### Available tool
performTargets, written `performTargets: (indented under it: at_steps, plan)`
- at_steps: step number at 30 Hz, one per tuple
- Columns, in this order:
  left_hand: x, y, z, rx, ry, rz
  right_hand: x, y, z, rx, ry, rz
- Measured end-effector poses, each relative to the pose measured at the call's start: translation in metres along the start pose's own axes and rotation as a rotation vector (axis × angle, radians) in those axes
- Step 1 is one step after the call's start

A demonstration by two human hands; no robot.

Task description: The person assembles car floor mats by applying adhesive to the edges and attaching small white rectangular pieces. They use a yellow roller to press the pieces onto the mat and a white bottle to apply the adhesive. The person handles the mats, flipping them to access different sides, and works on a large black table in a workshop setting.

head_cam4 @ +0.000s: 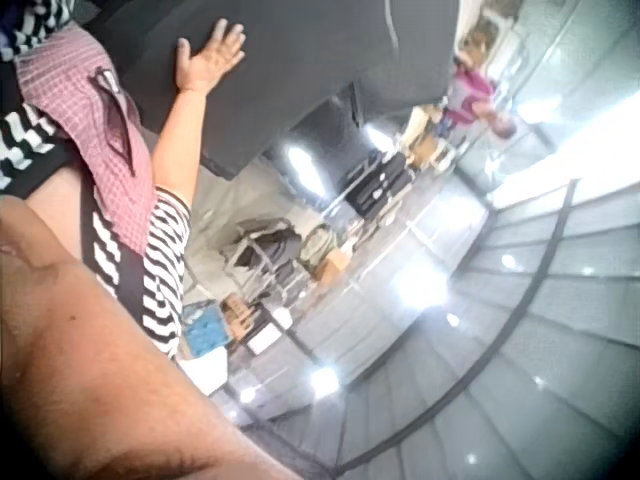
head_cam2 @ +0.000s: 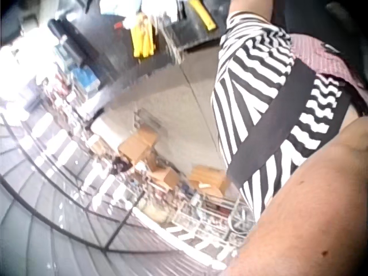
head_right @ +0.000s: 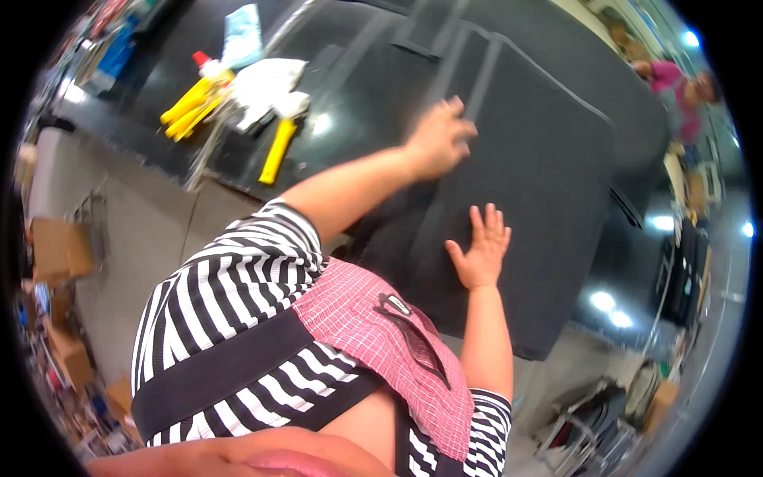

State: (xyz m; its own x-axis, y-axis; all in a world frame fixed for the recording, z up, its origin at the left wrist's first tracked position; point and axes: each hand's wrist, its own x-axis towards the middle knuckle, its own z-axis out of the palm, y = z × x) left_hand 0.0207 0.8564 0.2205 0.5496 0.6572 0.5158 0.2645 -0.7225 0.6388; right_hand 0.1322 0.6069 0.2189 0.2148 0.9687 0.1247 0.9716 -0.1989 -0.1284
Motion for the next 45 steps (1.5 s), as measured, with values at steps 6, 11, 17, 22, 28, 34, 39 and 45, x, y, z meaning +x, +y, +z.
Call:
performTargets:
  at_steps: [6, 11, 17, 22, 28, 34, 39, 45]
  plan:
    - [-0.201, 0.036, -0.101, -0.205, -0.206, 0.037, -0.01, 0.0, 0.01, -0.046, 0.002, -0.021]
    - [-0.244, 0.003, -0.204, -0.011, 0.075, -0.308, -0.008, 0.0, 0.015, -0.098, -0.011, -0.028]
    - [-0.241, -0.069, -0.294, 0.183, 0.381, -0.558, -0.005, -0.001, 0.018, -0.112, -0.038, -0.01]
    - [-0.207, -0.118, -0.312, 0.239, 0.39, -0.529, -0.011, -0.005, 0.014, -0.115, -0.044, 0.059]
    - [-0.166, -0.183, -0.307, 0.584, 0.131, -0.401, 0.03, -0.064, 0.018, 0.01, 0.163, 0.143]
    - [-0.162, -0.22, -0.287, 0.487, 0.014, -0.492, 0.081, -0.222, 0.027, 0.469, 0.207, -0.115]
    - [-0.164, -0.224, -0.292, 0.353, 0.054, -0.493, 0.107, -0.259, 0.046, 0.589, 0.044, -0.135]
    - [-0.167, -0.235, -0.294, 0.272, 0.104, -0.407, 0.173, -0.289, 0.07, 1.123, -0.066, 0.09]
